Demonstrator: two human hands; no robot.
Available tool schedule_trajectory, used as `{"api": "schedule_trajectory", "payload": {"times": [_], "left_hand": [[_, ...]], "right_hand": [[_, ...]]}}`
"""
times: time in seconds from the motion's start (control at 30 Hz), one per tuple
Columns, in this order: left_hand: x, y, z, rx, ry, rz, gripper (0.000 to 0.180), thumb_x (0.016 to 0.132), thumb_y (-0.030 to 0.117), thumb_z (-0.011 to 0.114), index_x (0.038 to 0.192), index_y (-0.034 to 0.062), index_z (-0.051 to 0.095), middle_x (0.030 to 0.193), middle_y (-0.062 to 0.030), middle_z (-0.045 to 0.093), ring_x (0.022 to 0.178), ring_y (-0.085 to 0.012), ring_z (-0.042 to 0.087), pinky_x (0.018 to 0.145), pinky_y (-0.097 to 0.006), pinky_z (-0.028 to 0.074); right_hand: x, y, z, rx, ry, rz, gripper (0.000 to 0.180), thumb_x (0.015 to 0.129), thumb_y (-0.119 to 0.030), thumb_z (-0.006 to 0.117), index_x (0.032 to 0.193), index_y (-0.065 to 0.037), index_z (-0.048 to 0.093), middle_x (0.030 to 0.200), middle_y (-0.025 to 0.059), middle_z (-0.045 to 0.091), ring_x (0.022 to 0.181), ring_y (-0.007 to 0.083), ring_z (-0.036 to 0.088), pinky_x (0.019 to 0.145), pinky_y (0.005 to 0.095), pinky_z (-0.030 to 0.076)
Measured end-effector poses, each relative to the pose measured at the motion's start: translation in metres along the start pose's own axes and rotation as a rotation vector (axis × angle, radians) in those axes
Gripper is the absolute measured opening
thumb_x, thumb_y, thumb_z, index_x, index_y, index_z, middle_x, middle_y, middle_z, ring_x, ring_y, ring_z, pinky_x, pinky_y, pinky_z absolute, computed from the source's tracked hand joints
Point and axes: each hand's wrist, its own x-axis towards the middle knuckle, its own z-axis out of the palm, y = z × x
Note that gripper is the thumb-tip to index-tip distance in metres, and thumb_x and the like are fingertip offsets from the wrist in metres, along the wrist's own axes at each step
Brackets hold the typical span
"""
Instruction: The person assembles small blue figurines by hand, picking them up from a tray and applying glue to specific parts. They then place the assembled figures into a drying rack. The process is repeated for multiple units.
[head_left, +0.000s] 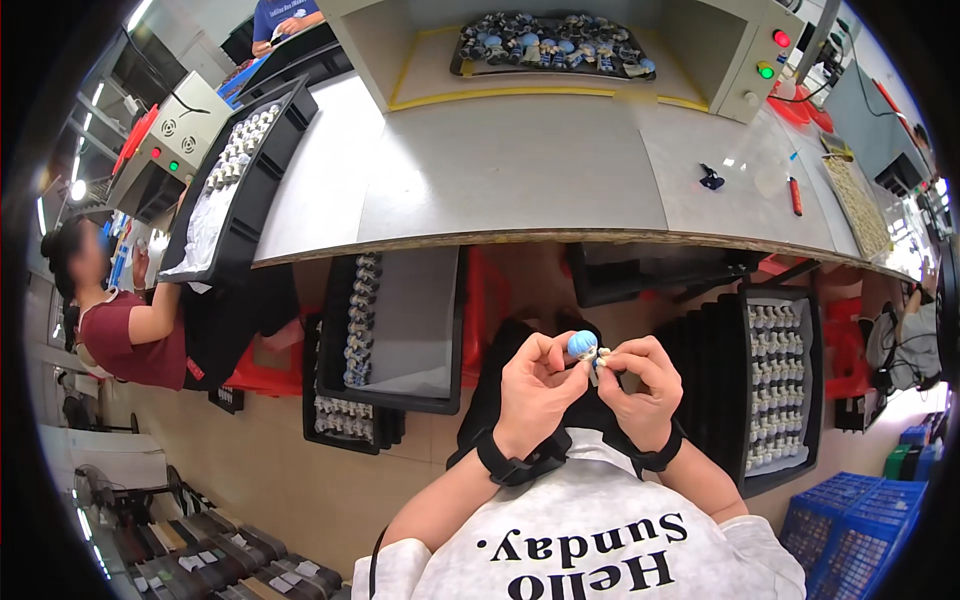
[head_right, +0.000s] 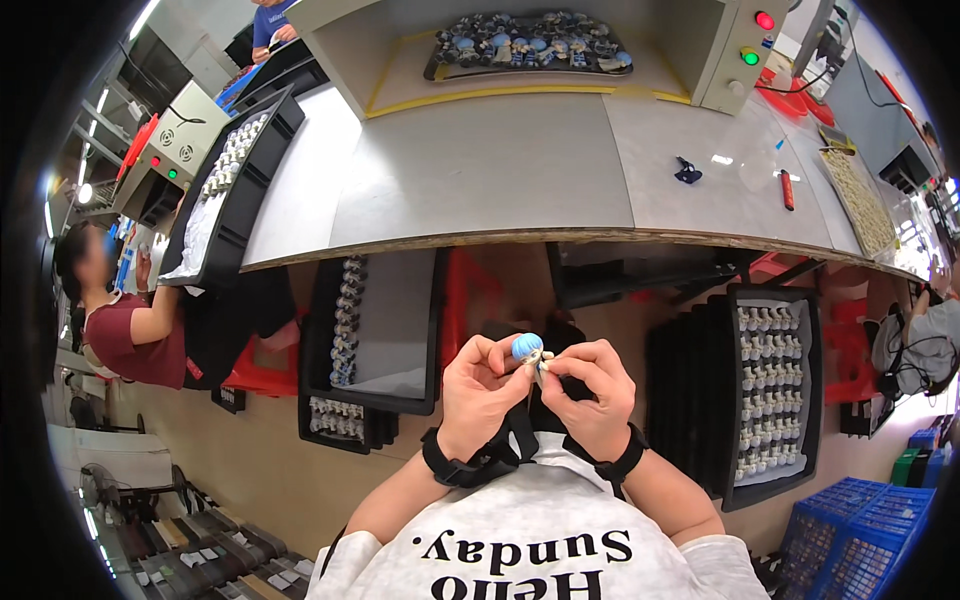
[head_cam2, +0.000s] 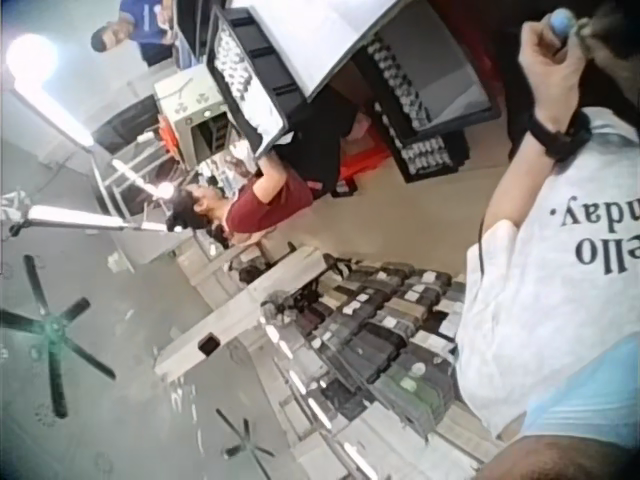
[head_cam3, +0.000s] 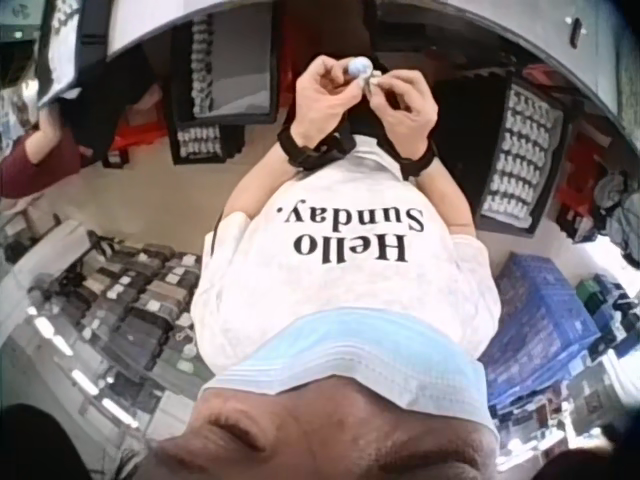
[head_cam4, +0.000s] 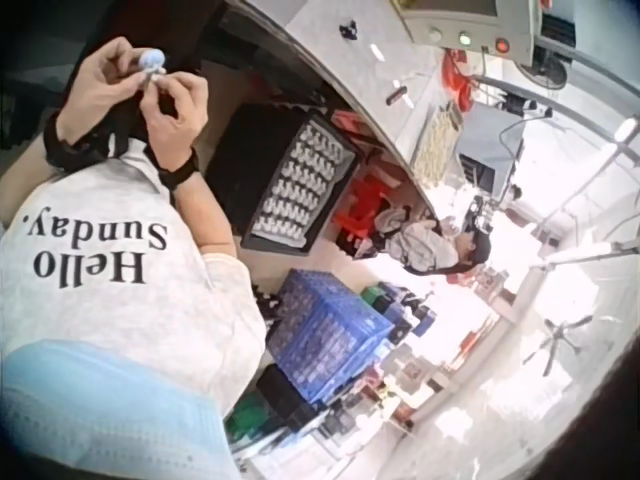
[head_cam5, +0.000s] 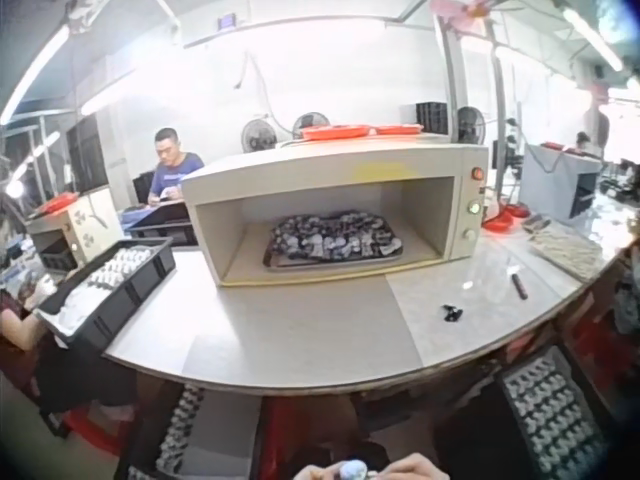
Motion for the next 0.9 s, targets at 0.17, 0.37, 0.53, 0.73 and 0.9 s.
{"api": "schedule_trajectory", "payload": {"times": [0.17, 0.37, 0.53, 0.73, 0.9], "left_hand": [[0.0004, 0.0043, 0.0001, -0.026, 0.01, -0.061, 0.026, 0.081, -0.012, 0.059, 0.079, 0.0038, 0.039, 0.116, -0.0157, 0.055, 0.107, -0.0148, 0.056, 0.091, -0.029, 0.051], [0.0005, -0.0004, -0.0003, -0.031, 0.001, -0.038, 0.026, 0.082, -0.012, 0.059, 0.08, 0.0041, 0.038, 0.116, -0.0153, 0.055, 0.106, -0.0134, 0.055, 0.091, -0.028, 0.051], [0.0011, -0.0014, -0.0008, -0.03, -0.002, -0.017, 0.025, 0.083, -0.011, 0.06, 0.082, 0.0046, 0.04, 0.117, -0.0164, 0.056, 0.104, -0.0169, 0.06, 0.086, -0.027, 0.053], [0.0018, -0.0032, -0.0033, -0.024, 0.001, -0.029, 0.025, 0.083, -0.011, 0.06, 0.082, 0.0044, 0.04, 0.118, -0.0169, 0.056, 0.105, -0.0175, 0.059, 0.087, -0.027, 0.053], [0.0022, -0.0007, -0.0023, -0.011, -0.003, -0.037, 0.025, 0.083, -0.012, 0.059, 0.082, 0.0043, 0.04, 0.119, -0.0167, 0.055, 0.105, -0.0169, 0.059, 0.087, -0.028, 0.053]], "right_hand": [[-0.0001, 0.0012, 0.0016, 0.008, 0.001, -0.006, 0.022, 0.064, 0.009, 0.072, 0.082, -0.001, 0.066, 0.082, 0.0075, 0.062, 0.07, 0.0172, 0.06, 0.061, 0.0258, 0.048], [-0.0008, 0.0019, 0.0009, 0.01, 0.011, -0.007, 0.022, 0.064, 0.01, 0.072, 0.082, -0.001, 0.066, 0.081, 0.0075, 0.061, 0.069, 0.017, 0.06, 0.06, 0.0254, 0.048], [-0.0005, 0.0009, 0.0007, 0.005, 0.008, 0.012, 0.02, 0.064, 0.009, 0.072, 0.081, -0.001, 0.066, 0.081, 0.0071, 0.061, 0.07, 0.0169, 0.059, 0.061, 0.0255, 0.048], [0.0004, 0.0, 0.0023, 0.011, 0.006, 0.02, 0.019, 0.064, 0.009, 0.071, 0.08, -0.001, 0.066, 0.081, 0.0067, 0.061, 0.069, 0.0167, 0.058, 0.061, 0.0255, 0.047], [0.0013, 0.0008, 0.0023, -0.002, 0.001, 0.018, 0.019, 0.065, 0.009, 0.071, 0.08, -0.001, 0.066, 0.081, 0.0066, 0.06, 0.069, 0.0165, 0.058, 0.06, 0.0256, 0.047]]}}
